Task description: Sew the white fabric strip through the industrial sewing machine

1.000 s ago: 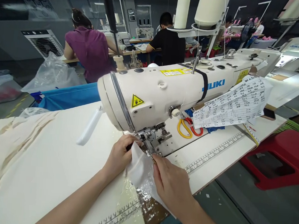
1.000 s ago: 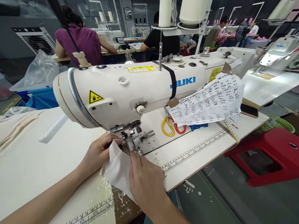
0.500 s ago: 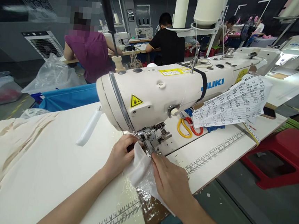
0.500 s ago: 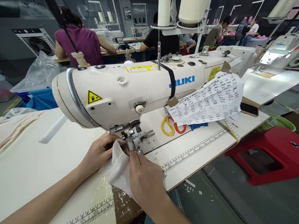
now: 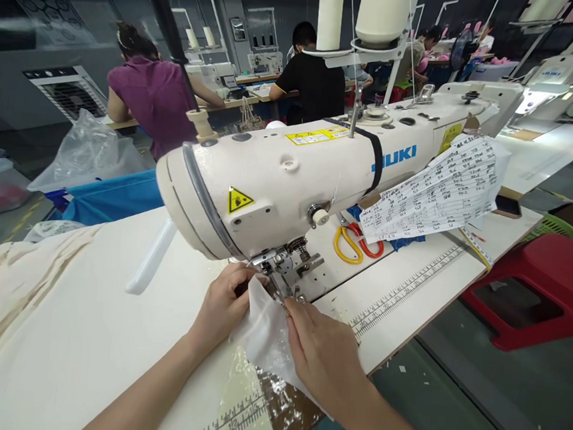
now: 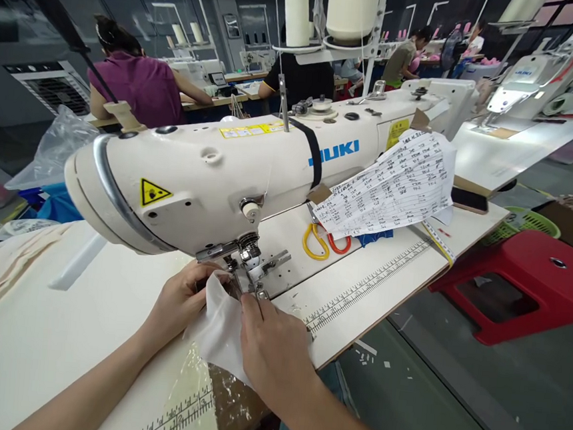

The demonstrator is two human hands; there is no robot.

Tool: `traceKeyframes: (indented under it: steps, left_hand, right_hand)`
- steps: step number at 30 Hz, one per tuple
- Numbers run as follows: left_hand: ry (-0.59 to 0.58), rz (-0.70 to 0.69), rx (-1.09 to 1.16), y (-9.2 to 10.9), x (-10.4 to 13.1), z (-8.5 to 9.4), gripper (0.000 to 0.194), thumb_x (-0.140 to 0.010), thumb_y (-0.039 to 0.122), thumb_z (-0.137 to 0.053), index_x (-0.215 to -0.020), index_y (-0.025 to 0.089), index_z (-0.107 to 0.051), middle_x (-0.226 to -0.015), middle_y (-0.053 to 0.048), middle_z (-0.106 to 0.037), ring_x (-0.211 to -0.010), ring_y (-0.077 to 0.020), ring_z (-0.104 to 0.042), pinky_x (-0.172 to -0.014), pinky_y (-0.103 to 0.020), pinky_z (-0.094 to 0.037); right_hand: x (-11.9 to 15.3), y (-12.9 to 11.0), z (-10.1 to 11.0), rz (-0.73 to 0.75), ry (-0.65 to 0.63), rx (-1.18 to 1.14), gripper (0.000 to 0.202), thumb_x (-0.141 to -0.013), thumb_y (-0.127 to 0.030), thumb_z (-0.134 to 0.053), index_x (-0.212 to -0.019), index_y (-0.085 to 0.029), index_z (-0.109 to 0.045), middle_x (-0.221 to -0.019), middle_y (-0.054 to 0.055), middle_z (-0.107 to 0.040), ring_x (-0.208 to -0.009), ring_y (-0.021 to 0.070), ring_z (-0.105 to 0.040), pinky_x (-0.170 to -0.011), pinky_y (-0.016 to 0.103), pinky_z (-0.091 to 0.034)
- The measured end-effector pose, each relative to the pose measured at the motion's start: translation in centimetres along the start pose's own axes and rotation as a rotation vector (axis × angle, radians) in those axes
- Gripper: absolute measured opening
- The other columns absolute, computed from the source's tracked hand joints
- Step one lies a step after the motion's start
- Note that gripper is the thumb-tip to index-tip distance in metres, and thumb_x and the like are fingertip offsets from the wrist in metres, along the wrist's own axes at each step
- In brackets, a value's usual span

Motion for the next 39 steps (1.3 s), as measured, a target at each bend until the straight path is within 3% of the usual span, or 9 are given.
traceKeyframes:
  steps: [10,17,21,25,30,33,39]
  left_hand:
    - [-0.007,-0.110,-0.187,0.7,0.0,-0.3,0.011,-0.086,0.024,-0.052,-0.089,0.021,-0.062,-0.084,-0.005,-0.066,-0.077,-0.0210,-0.060,-0.068,-0.033,-0.049]
    - [-0.029,0.029,-0.084,-0.3,0.0,-0.1,0.017,-0.089,0.030,-0.052,-0.080,0.022,-0.063,-0.085,-0.003,-0.068,-0.076,-0.0186,-0.062,-0.067,-0.030,-0.049]
    - [-0.013,0.028,-0.063,-0.4,0.1,0.0,0.018,-0.090,0.032,-0.054,-0.079,0.022,-0.064,-0.084,-0.003,-0.069,-0.077,-0.0188,-0.063,-0.067,-0.030,-0.049]
    - [-0.002,-0.072,-0.100,0.0,0.2,-0.1,0.015,-0.090,0.025,-0.054,-0.079,0.021,-0.062,-0.086,-0.003,-0.069,-0.079,-0.0185,-0.062,-0.067,-0.030,-0.050]
    - [-0.007,-0.358,-0.259,2.2,0.5,-0.2,0.022,-0.087,0.007,-0.045,-0.088,0.021,-0.062,-0.092,-0.005,-0.069,-0.087,-0.0204,-0.062,-0.076,-0.034,-0.053]
    - [-0.081,-0.447,-0.295,3.3,0.8,-0.3,0.028,-0.088,0.003,-0.042,-0.095,0.020,-0.063,-0.098,-0.007,-0.068,-0.091,-0.0206,-0.062,-0.078,-0.035,-0.055]
    - [-0.200,-0.488,-0.488,5.0,2.1,-0.9,0.030,-0.092,0.007,-0.041,-0.109,0.013,-0.065,-0.106,-0.014,-0.065,-0.099,-0.0265,-0.059,-0.080,-0.040,-0.058]
  right_hand:
    - [0.1,-0.2,0.1,0.014,0.029,0.050,0.031,-0.097,-0.014,-0.048,-0.126,-0.012,-0.060,-0.093,0.007,-0.076,-0.069,0.0201,-0.072,-0.053,0.029,-0.049]
    - [0.0,0.0,-0.1,-0.006,0.012,0.033,0.030,-0.097,-0.012,-0.048,-0.125,-0.013,-0.059,-0.095,0.008,-0.076,-0.071,0.0190,-0.072,-0.053,0.027,-0.049]
    - [-0.2,0.0,0.0,-0.021,-0.002,0.030,0.029,-0.097,-0.013,-0.048,-0.123,-0.013,-0.060,-0.094,0.008,-0.076,-0.072,0.0186,-0.072,-0.054,0.026,-0.049]
    - [-0.3,0.0,0.0,-0.030,0.000,0.046,0.029,-0.097,-0.013,-0.050,-0.124,-0.013,-0.060,-0.092,0.008,-0.076,-0.070,0.0184,-0.071,-0.052,0.026,-0.048]
    - [-0.4,-0.2,-0.2,-0.025,0.009,0.079,0.030,-0.096,-0.012,-0.050,-0.125,-0.012,-0.060,-0.091,0.007,-0.076,-0.067,0.0185,-0.070,-0.050,0.027,-0.047]
    - [0.0,-0.3,0.1,-0.022,0.042,0.100,0.032,-0.095,-0.010,-0.050,-0.125,-0.009,-0.059,-0.089,0.008,-0.076,-0.066,0.0205,-0.072,-0.050,0.029,-0.048]
    - [4.3,0.3,2.4,-0.046,0.024,-0.172,0.027,-0.097,-0.014,-0.041,-0.121,-0.018,-0.053,-0.089,0.004,-0.076,-0.068,0.0204,-0.073,-0.050,0.028,-0.050]
Point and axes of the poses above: each hand's wrist, its own x-axis away from the middle knuckle, its own z-axis out of the back of the hand, y = z × x, the point moved 7 cm from there along -x, towards the middle knuckle
